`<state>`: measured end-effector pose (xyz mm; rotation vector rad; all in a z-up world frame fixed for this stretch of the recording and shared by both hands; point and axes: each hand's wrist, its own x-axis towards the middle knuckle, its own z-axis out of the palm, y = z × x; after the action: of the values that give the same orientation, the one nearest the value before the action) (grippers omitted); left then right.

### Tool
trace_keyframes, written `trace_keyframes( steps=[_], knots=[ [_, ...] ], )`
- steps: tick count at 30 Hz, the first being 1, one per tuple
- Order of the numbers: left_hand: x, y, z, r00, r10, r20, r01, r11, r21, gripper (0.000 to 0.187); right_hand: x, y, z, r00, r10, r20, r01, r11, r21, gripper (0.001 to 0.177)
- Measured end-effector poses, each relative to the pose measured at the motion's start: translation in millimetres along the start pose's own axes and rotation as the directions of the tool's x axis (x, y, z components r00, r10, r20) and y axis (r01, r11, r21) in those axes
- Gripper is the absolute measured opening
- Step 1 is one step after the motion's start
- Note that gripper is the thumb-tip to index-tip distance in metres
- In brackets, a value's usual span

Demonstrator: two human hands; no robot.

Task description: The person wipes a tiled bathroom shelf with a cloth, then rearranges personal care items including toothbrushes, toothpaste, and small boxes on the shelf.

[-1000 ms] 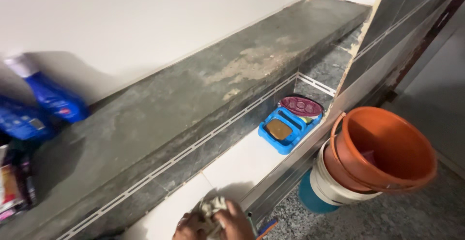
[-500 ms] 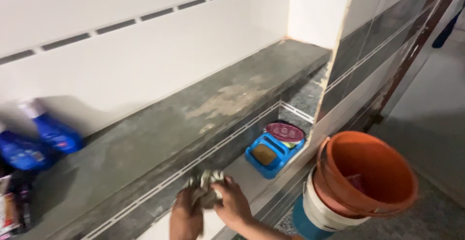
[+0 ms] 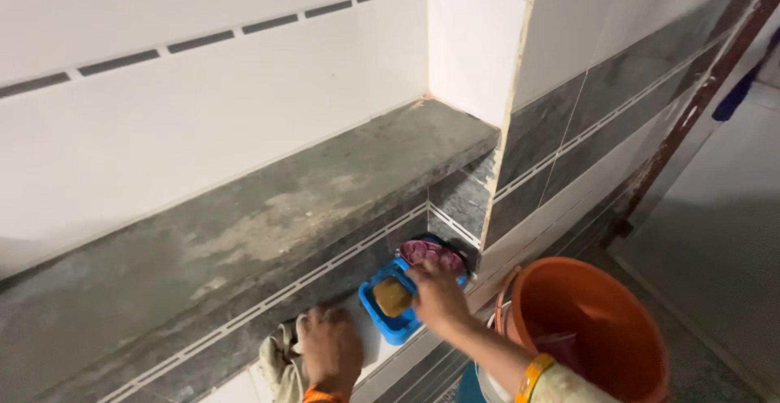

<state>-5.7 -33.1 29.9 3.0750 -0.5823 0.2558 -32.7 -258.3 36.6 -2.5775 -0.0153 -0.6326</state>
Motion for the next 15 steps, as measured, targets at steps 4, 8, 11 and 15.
trace_keyframes(
  steps=[4,8,11,15],
  knots=[
    [29.2,69.6,-20.0,0.986,0.166,0.023,-0.159,0.97,-0.183,0.035,19.0,45.1,-18.4,0.997,-0.047,0.056,0.061,0.958,-0.281,0.03],
    [44.1,111.6,-2.3,0.962,0.25,-0.108,-0.268,0.94,-0.213,0.034,26.7,74.9,-13.8,0.961,-0.073,0.267,0.192,0.871,-0.452,0.017],
    [46.6,121.5,10.3,0.958,0.266,-0.105,-0.285,0.92,-0.27,0.031,29.9,90.0,-15.0,0.952,-0.225,0.207,0.287,0.894,-0.344,0.022],
    [52.8,114.9,11.8,0.967,0.226,-0.117,-0.251,0.928,-0.276,0.03,44.5,96.3,-18.9,0.934,-0.264,0.24,0.346,0.835,-0.428,0.021]
  ],
)
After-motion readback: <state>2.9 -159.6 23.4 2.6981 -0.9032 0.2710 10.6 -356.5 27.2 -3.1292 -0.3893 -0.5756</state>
